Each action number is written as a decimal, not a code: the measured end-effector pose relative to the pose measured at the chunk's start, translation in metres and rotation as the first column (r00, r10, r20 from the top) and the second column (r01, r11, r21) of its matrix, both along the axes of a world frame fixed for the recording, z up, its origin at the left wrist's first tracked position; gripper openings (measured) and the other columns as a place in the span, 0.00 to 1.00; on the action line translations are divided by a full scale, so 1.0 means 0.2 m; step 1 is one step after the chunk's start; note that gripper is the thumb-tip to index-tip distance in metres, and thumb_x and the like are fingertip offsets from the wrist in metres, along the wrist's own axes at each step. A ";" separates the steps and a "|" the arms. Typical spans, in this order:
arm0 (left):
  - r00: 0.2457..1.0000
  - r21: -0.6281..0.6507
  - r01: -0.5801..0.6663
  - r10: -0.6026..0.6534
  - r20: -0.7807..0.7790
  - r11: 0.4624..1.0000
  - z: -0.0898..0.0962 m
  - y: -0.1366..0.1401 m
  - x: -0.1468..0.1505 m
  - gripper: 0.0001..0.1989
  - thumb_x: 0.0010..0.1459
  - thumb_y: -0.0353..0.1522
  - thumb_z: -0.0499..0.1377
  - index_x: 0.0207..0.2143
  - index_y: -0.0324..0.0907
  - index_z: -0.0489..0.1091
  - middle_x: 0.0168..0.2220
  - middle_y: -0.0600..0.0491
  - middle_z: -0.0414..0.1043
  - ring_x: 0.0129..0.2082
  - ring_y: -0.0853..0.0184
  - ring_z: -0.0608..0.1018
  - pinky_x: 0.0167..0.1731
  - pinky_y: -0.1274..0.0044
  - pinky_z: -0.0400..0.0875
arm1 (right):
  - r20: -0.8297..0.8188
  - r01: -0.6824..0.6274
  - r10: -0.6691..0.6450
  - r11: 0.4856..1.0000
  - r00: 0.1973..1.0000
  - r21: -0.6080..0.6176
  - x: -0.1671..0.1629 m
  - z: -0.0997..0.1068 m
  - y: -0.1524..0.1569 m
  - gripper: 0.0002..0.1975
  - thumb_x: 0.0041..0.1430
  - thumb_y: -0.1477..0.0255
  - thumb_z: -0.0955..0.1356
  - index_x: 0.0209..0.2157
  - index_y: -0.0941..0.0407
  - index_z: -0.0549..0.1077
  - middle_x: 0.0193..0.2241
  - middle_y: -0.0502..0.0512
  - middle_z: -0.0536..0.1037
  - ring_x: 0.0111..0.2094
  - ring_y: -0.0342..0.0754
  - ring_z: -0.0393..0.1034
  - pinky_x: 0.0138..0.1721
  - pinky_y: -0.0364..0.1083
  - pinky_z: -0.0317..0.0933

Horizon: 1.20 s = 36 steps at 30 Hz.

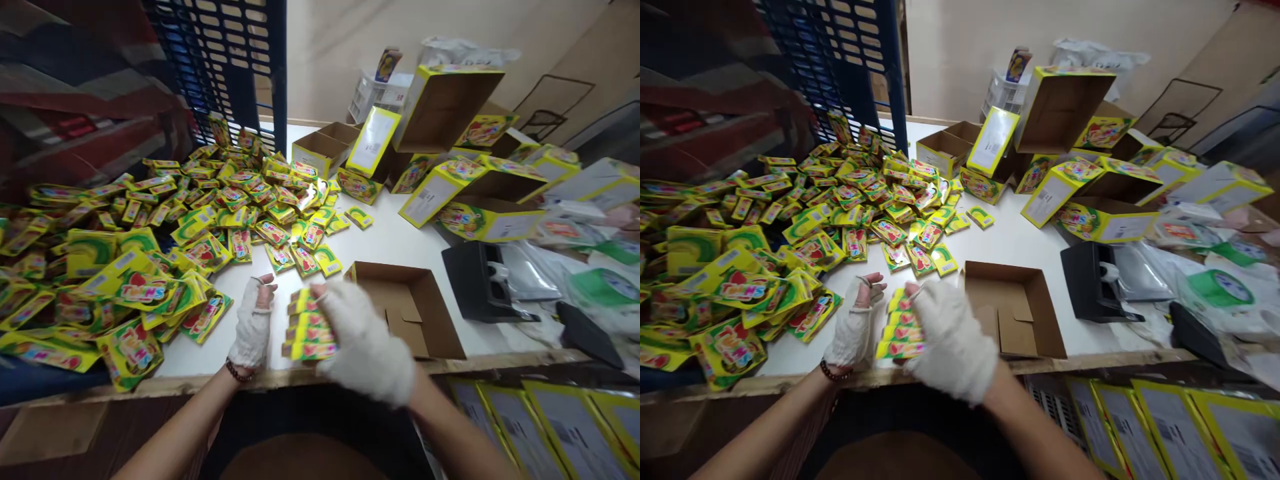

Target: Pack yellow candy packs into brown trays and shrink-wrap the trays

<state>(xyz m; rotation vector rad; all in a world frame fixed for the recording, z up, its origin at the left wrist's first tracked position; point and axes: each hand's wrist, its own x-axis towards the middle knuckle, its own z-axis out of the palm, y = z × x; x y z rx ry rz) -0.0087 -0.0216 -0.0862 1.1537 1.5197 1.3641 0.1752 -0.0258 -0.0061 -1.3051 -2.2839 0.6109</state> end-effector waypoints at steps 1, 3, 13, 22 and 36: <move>0.995 0.073 0.040 -0.033 -0.096 0.997 0.01 -0.03 0.03 0.25 0.62 0.51 0.48 0.50 0.43 0.65 0.48 0.45 0.70 0.49 0.60 0.75 0.53 0.66 0.69 | -0.080 0.101 -0.104 0.994 0.991 -0.033 0.11 0.06 0.03 0.44 0.37 0.63 0.76 0.59 0.56 0.67 0.54 0.63 0.69 0.56 0.63 0.61 0.59 0.58 0.55; 0.957 0.193 0.197 -0.146 -0.251 0.961 0.01 -0.10 0.12 0.27 0.58 0.49 0.56 0.54 0.43 0.63 0.53 0.43 0.68 0.55 0.56 0.72 0.58 0.62 0.64 | -0.159 0.228 -0.266 0.948 0.951 -0.224 0.35 0.13 0.11 0.46 0.29 0.63 0.79 0.56 0.54 0.70 0.52 0.60 0.72 0.53 0.63 0.65 0.56 0.59 0.58; 0.631 0.173 0.639 -0.381 -0.676 0.749 -0.06 -0.12 0.30 0.59 0.46 0.41 0.68 0.69 0.45 0.30 0.68 0.36 0.46 0.68 0.44 0.50 0.64 0.49 0.48 | -0.301 -0.264 -0.017 0.437 0.954 -0.860 0.36 -0.14 0.23 0.24 0.47 0.51 0.71 0.34 0.58 0.79 0.31 0.53 0.81 0.32 0.49 0.74 0.36 0.47 0.67; 0.580 0.122 0.734 -0.523 -0.624 0.668 -0.02 -0.08 0.12 0.58 0.46 0.40 0.69 0.69 0.44 0.35 0.66 0.37 0.53 0.67 0.48 0.55 0.64 0.56 0.54 | 0.282 0.085 0.074 0.854 0.957 -0.513 0.31 0.08 0.14 0.11 0.40 0.70 0.74 0.30 0.53 0.77 0.27 0.50 0.78 0.27 0.47 0.68 0.28 0.43 0.57; 0.297 0.122 0.827 -0.243 -0.923 0.549 0.11 -0.20 0.18 0.03 0.56 0.27 0.55 0.33 0.44 0.66 0.33 0.56 0.75 0.39 0.65 0.75 0.50 0.66 0.59 | 0.459 -0.066 0.396 0.810 0.795 -0.583 0.18 -0.16 0.43 0.08 0.58 0.69 0.67 0.36 0.56 0.78 0.35 0.53 0.78 0.34 0.46 0.71 0.31 0.41 0.58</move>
